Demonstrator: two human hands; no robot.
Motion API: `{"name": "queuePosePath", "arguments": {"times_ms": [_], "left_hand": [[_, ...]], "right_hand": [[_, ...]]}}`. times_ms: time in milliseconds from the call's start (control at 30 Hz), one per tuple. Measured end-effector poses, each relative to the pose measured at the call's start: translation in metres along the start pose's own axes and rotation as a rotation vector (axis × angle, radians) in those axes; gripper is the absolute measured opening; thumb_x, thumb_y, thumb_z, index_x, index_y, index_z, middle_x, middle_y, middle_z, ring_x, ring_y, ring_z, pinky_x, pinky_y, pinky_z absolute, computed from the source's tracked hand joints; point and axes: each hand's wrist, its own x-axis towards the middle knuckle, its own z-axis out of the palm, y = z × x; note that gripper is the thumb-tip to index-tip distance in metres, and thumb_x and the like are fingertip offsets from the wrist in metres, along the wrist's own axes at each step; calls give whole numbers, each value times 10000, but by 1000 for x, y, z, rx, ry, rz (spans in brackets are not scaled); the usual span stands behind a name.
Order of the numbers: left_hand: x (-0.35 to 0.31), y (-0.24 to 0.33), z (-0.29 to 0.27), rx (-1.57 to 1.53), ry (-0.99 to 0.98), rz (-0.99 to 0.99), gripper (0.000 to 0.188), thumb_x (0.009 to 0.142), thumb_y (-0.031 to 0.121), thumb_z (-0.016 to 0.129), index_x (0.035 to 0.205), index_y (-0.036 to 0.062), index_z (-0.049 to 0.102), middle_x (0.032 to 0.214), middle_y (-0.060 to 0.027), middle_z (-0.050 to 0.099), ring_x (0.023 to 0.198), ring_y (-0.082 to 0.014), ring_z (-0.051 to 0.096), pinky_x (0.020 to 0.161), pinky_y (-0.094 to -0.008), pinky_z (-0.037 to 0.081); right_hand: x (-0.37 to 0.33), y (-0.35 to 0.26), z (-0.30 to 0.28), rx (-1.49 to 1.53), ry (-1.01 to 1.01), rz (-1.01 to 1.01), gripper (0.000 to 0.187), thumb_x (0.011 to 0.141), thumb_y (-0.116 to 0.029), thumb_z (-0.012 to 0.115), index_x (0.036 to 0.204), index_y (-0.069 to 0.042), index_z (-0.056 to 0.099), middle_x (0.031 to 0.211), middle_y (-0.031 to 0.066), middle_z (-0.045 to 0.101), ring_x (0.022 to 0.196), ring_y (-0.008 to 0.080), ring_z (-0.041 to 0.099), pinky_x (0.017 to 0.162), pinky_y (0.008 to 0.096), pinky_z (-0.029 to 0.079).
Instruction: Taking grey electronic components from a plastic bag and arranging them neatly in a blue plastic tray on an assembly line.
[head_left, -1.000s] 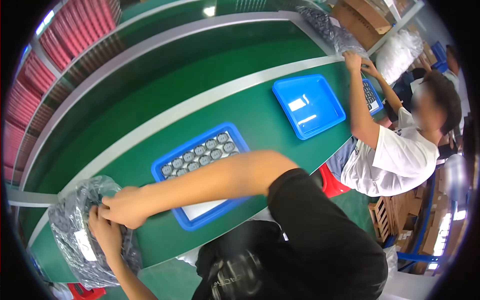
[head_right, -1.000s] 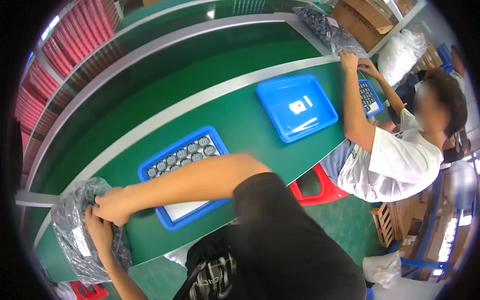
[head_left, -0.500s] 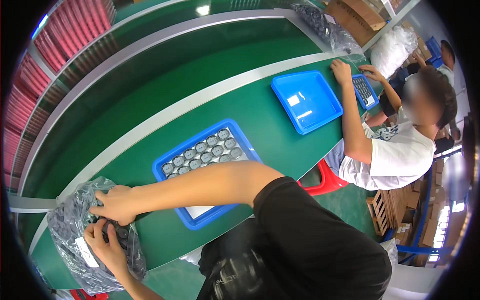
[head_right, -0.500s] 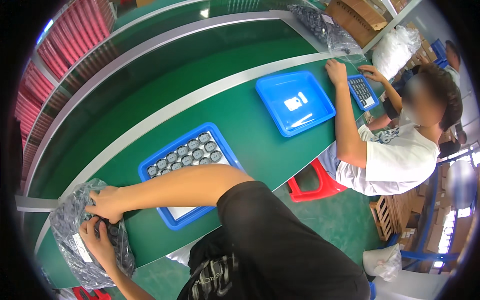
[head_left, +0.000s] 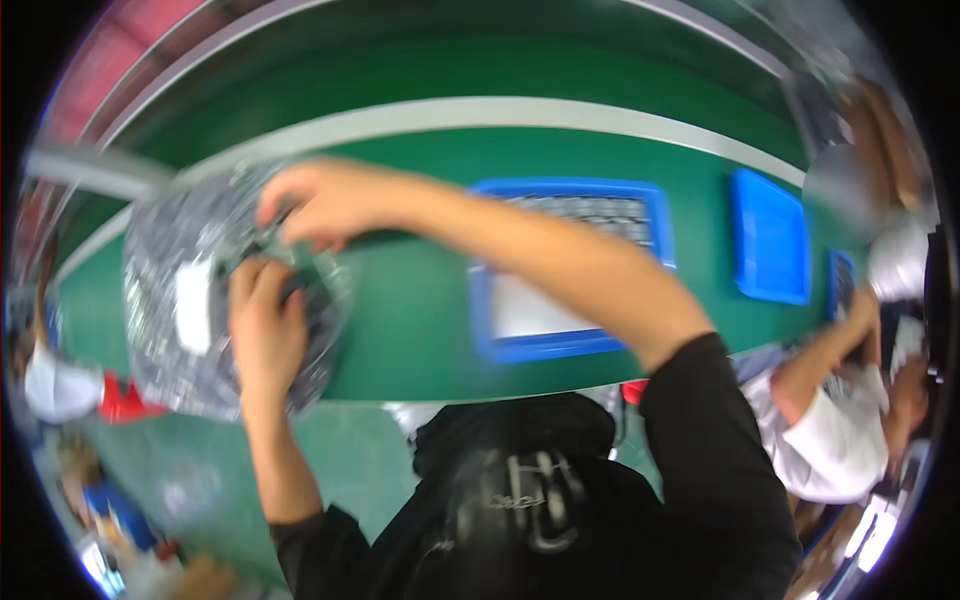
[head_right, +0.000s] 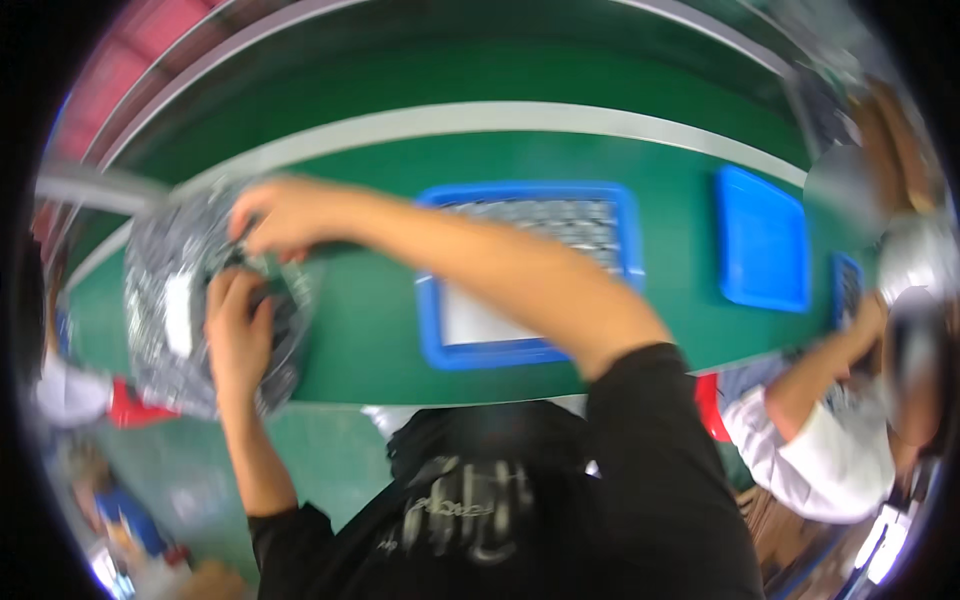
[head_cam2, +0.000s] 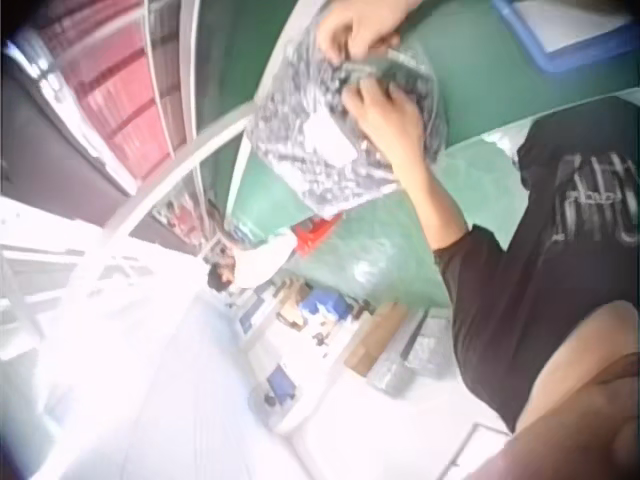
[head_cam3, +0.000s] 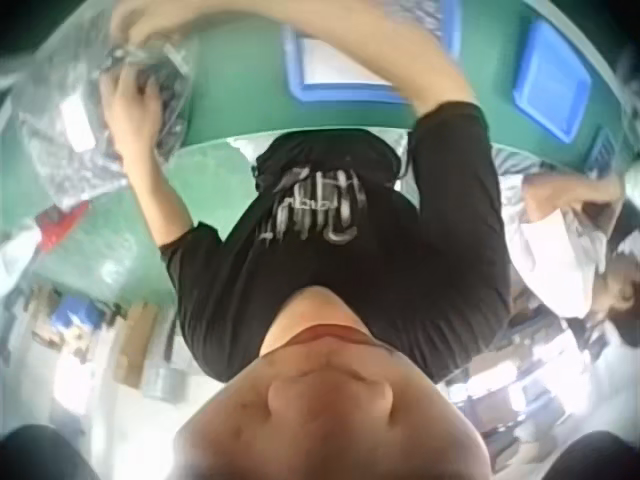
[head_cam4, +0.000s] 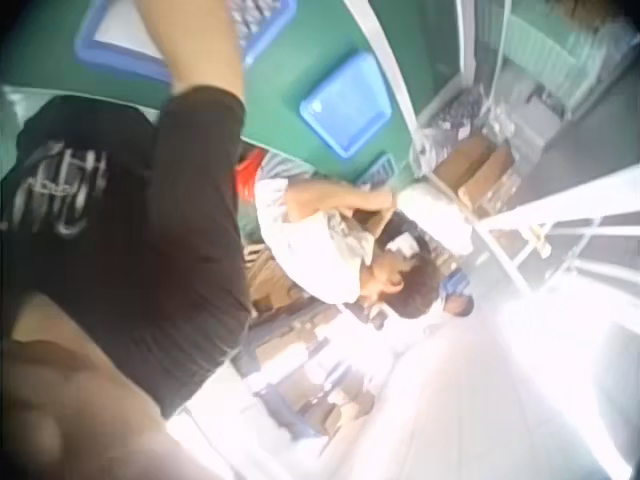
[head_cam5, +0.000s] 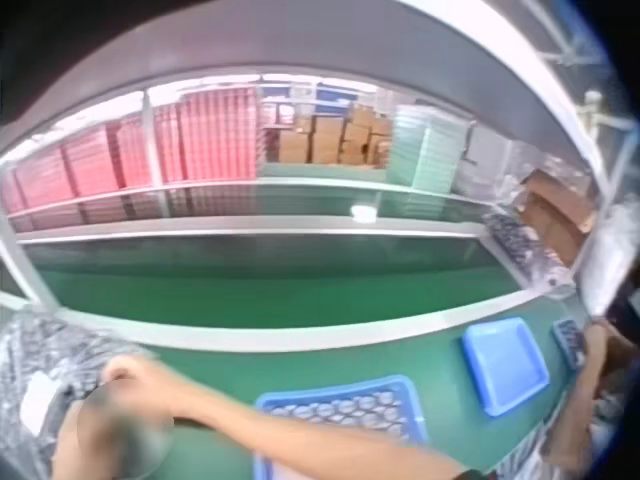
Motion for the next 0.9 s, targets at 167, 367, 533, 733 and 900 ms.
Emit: {"name": "queuePosePath", "arguments": {"times_ms": [167, 367, 533, 733, 900], "left_hand": [[3, 6, -8, -214, 109, -23, 219, 809, -51, 694, 1016, 9, 662, 1204, -180, 603, 979, -372, 646, 811, -393, 545], [-6, 9, -7, -332, 176, -98, 247, 799, -70, 704, 1026, 19, 665, 1234, -179, 579, 973, -347, 655, 785, -391, 550], [-5, -12, 5, -122, 93, -26, 235, 788, -50, 691, 1005, 40, 676, 1198, -190, 551, 1040, -373, 607, 888, -440, 516], [-12, -8, -7, 61, 105, -100, 265, 788, -30, 681, 1036, 61, 683, 1095, -169, 596, 1033, -386, 585, 917, -491, 486], [-15, 4, -24, -229, 249, -162, 359, 822, -39, 710, 1164, 50, 643, 862, -105, 642, 759, -254, 633, 712, -361, 527]], "right_hand": [[-58, -40, -27, 655, 76, 67, 203, 985, -228, 651, 1099, -75, 581, 835, 59, 584, 706, 226, 700, 547, 372, 601], [-52, -16, -16, 580, 71, 298, 100, 968, -173, 628, 980, -84, 584, 853, 58, 592, 678, 198, 668, 571, 349, 586], [-48, -20, -5, 449, 100, 249, 54, 935, -104, 612, 960, -60, 595, 965, 106, 650, 703, 168, 651, 600, 314, 565], [-48, -30, 12, 346, 46, 314, 110, 942, -146, 639, 953, -38, 621, 955, 74, 650, 683, 114, 593, 518, 260, 459], [-14, -25, 31, -46, 164, 373, 257, 894, -275, 730, 908, -31, 649, 810, 84, 673, 609, 189, 610, 503, 338, 461]]}}
